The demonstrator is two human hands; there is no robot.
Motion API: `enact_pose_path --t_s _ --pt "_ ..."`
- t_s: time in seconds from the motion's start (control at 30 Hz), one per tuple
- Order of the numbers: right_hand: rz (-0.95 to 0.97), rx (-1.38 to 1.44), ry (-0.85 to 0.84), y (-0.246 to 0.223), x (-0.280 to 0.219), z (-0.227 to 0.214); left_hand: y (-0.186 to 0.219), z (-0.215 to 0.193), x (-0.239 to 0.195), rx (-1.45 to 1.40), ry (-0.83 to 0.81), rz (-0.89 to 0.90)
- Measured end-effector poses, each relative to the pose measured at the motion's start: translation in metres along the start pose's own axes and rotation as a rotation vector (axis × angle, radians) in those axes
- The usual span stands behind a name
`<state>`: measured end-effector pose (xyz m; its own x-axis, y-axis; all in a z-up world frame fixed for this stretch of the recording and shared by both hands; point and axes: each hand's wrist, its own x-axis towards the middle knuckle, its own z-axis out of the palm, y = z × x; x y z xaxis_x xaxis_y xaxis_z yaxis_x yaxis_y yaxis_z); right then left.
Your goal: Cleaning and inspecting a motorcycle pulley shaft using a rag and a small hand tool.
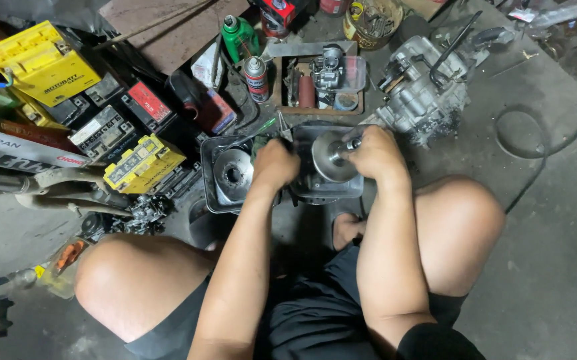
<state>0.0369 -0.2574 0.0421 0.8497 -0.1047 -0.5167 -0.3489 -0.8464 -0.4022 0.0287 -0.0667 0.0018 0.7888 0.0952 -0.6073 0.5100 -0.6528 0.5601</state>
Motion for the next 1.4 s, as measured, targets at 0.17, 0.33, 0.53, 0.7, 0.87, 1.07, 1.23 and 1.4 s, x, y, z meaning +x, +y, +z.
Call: enact_pose_path --t_s 0.17,0.33,0.53,0.7,0.87,1.07,1.23,1.4 --pt "0.014 -0.090 -0.022 -0.004 0.015 0.026 -0.012 -0.015 0.001 0.084 -0.005 -0.017" --pt "0.022 -0.150 -0.047 0.024 0.054 0.061 -0.023 0.004 0.014 0.126 -0.051 -0.056" --pt "-0.012 -0.191 -0.087 0.011 0.041 0.060 -0.025 0.021 0.030 0.127 0.041 -0.034" --pt "0.012 -0.177 -0.103 0.019 0.051 0.077 -0.029 0.036 0.042 0.147 0.084 -0.004" --pt "-0.021 -0.159 -0.149 0.019 0.052 0.074 -0.023 0.040 0.035 0.179 0.055 -0.002" --pt "-0.009 -0.145 -0.163 0.000 0.036 0.062 -0.020 0.027 0.018 0.144 0.023 -0.008" --pt "-0.031 -0.172 -0.160 0.018 0.052 0.072 -0.014 -0.006 -0.006 0.121 0.036 -0.018" --pt "-0.035 -0.140 -0.159 0.021 0.051 0.072 -0.024 -0.057 -0.018 0.049 0.165 -0.099"
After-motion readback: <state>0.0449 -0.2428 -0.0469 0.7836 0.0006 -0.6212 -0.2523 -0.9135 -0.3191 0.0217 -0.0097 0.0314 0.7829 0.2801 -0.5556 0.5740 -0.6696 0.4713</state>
